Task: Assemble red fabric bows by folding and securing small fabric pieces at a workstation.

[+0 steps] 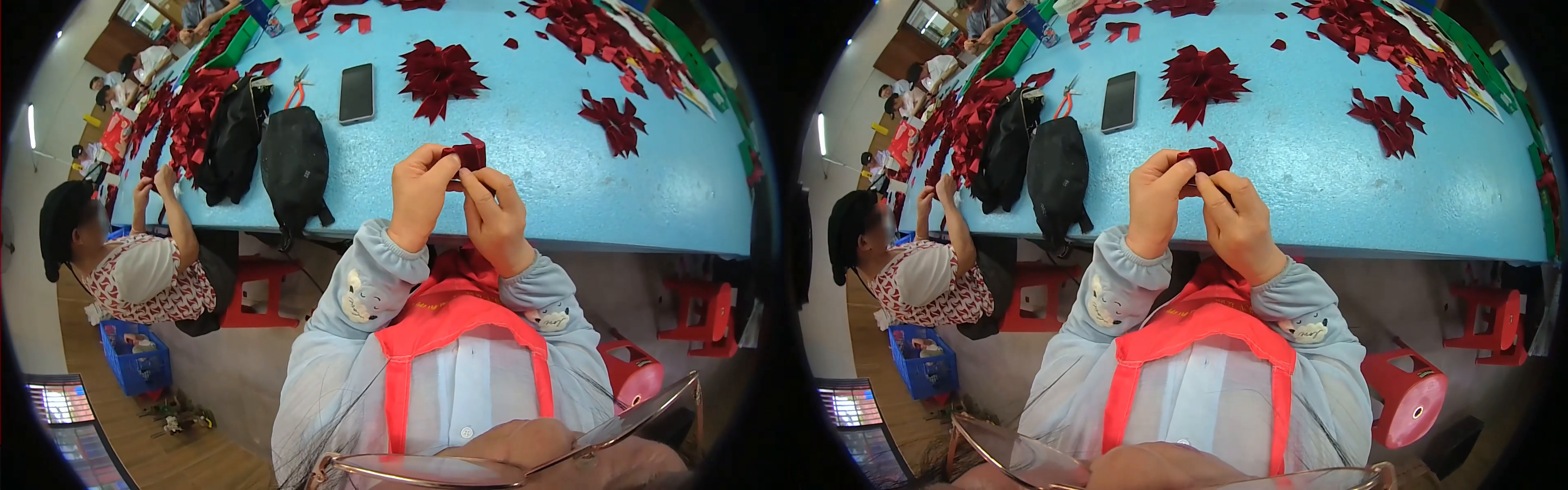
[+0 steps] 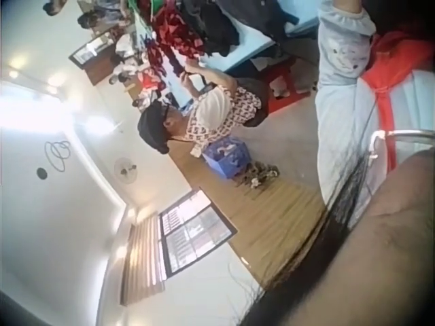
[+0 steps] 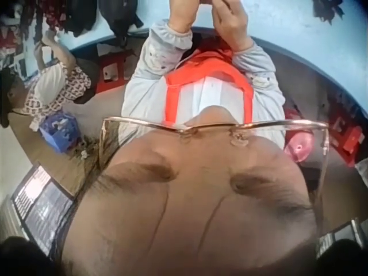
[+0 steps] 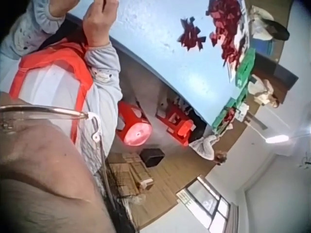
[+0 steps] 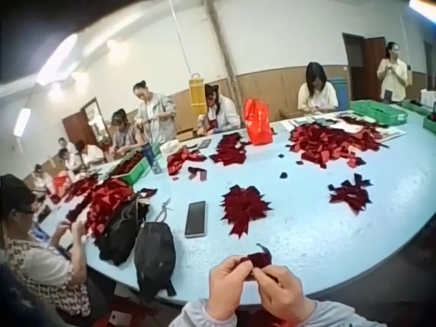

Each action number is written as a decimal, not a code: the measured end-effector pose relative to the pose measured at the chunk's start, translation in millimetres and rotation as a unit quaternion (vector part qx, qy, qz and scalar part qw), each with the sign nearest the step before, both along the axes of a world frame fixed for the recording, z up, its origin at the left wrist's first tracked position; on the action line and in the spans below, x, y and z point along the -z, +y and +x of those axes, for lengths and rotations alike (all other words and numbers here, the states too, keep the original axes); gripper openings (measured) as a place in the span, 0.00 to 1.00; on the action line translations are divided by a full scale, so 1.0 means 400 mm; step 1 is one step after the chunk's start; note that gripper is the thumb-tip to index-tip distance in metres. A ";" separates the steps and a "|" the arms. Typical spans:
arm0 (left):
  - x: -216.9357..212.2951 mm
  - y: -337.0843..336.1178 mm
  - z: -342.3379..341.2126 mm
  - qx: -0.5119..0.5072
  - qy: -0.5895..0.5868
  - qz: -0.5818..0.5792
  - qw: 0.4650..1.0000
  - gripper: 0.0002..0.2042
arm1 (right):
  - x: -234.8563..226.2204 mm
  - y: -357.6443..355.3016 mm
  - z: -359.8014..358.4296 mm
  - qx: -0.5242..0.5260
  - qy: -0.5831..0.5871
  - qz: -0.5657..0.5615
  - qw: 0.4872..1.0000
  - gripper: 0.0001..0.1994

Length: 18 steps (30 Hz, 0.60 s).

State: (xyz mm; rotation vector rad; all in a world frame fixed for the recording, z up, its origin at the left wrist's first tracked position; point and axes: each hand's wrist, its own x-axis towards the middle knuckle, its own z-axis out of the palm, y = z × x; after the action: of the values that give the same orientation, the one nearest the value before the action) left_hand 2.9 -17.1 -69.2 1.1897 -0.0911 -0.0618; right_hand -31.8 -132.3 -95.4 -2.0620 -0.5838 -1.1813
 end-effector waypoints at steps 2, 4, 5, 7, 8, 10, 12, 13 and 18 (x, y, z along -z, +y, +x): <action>0.006 -0.019 -0.007 -0.040 -0.053 0.057 0.996 0.06 | -0.009 -0.002 -0.011 0.003 0.000 0.022 1.000 0.16; 0.010 -0.030 -0.012 -0.058 -0.106 0.121 0.985 0.05 | -0.024 -0.009 -0.023 -0.001 0.001 0.058 0.998 0.15; 0.013 -0.033 -0.013 -0.081 -0.158 0.183 0.967 0.05 | -0.026 -0.017 -0.025 0.003 0.002 0.060 0.998 0.15; 0.012 -0.035 -0.012 -0.098 -0.207 0.242 0.943 0.06 | -0.030 -0.039 -0.028 -0.003 0.058 0.122 0.991 0.11; 0.008 -0.029 -0.006 -0.077 -0.242 0.263 0.931 0.06 | -0.034 -0.052 -0.030 -0.006 0.085 0.152 0.985 0.09; -0.003 -0.010 0.004 -0.031 -0.308 0.301 0.902 0.06 | -0.064 -0.095 -0.019 -0.004 0.120 0.165 0.979 0.08; -0.015 0.015 0.011 0.019 -0.294 0.297 0.908 0.06 | -0.080 -0.132 0.002 0.001 0.157 0.178 0.971 0.08; -0.023 0.025 0.011 0.063 -0.284 0.291 0.911 0.06 | -0.086 -0.148 0.011 -0.056 0.233 0.192 0.952 0.08; -0.008 0.063 0.037 0.220 -0.162 0.180 0.945 0.07 | -0.118 -0.211 0.048 -0.227 0.416 0.132 0.871 0.07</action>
State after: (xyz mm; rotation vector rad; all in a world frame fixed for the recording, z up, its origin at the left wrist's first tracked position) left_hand 17.9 8.0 -66.0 1.5196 -0.6588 -0.2847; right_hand -12.6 -216.7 -48.1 -1.8175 -0.4023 -0.0414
